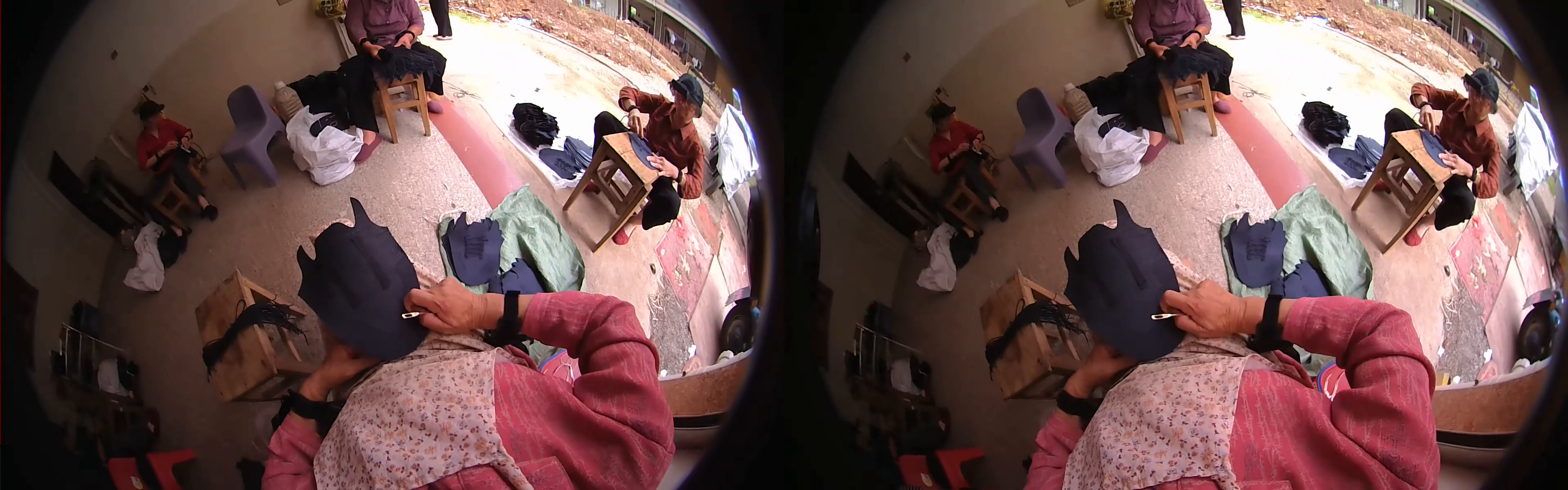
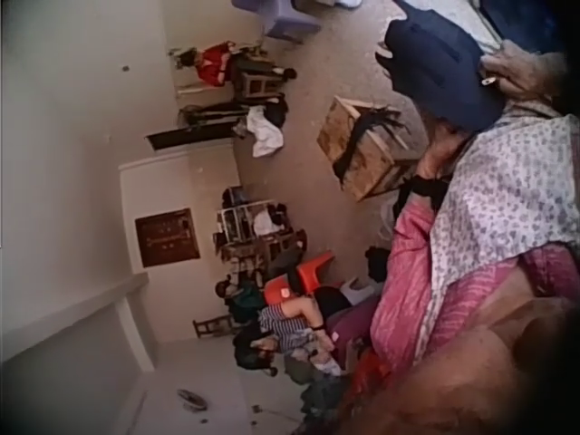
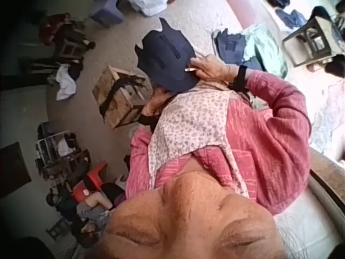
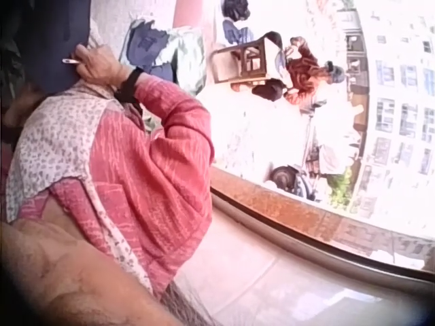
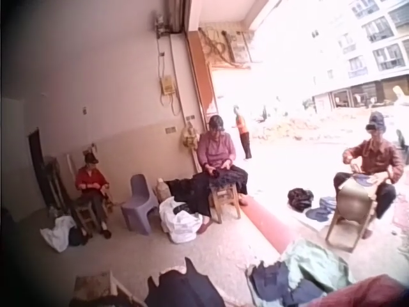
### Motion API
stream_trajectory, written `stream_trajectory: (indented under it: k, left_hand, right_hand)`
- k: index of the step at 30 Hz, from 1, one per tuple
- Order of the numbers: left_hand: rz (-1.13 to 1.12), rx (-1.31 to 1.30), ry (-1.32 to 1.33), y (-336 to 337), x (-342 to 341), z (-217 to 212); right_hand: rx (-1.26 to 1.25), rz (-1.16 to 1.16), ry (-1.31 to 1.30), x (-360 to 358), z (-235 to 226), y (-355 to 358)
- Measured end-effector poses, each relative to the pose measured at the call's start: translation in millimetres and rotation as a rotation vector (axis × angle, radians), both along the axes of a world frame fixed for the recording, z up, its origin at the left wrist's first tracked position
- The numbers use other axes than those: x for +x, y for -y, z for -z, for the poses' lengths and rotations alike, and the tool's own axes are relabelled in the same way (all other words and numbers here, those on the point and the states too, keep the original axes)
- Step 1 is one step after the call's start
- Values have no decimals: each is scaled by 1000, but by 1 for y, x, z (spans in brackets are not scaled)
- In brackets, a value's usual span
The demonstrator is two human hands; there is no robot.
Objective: Hand-stitching and threading decorative laces onto shoe upper components.
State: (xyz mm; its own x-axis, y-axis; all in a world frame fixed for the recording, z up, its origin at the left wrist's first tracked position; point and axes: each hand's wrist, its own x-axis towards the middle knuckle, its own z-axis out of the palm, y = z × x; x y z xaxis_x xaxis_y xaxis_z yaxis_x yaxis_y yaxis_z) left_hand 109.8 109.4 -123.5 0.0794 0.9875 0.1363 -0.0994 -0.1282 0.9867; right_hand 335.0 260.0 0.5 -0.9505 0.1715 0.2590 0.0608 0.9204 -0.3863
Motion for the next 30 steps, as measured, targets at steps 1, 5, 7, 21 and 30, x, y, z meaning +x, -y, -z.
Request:
stream_trajectory:
  k: [1, 5, 7, 21, 30]
  left_hand:
    - [107, -107, -94, 9, -5, -15]
    - [271, -134, -378, 28, -21, -91]
    - [235, 153, -486, 37, -25, -119]
    - [-245, 813, -878, -64, 21, -138]
    - [-151, 967, -926, -105, 10, -196]
  right_hand:
    - [-8, 10, 114, -2, -12, 3]
    - [114, 178, 187, -30, -82, 13]
    - [180, 215, 180, -57, -98, 5]
    - [298, 277, 122, -134, 18, -39]
    - [410, 371, -122, -128, -60, -52]
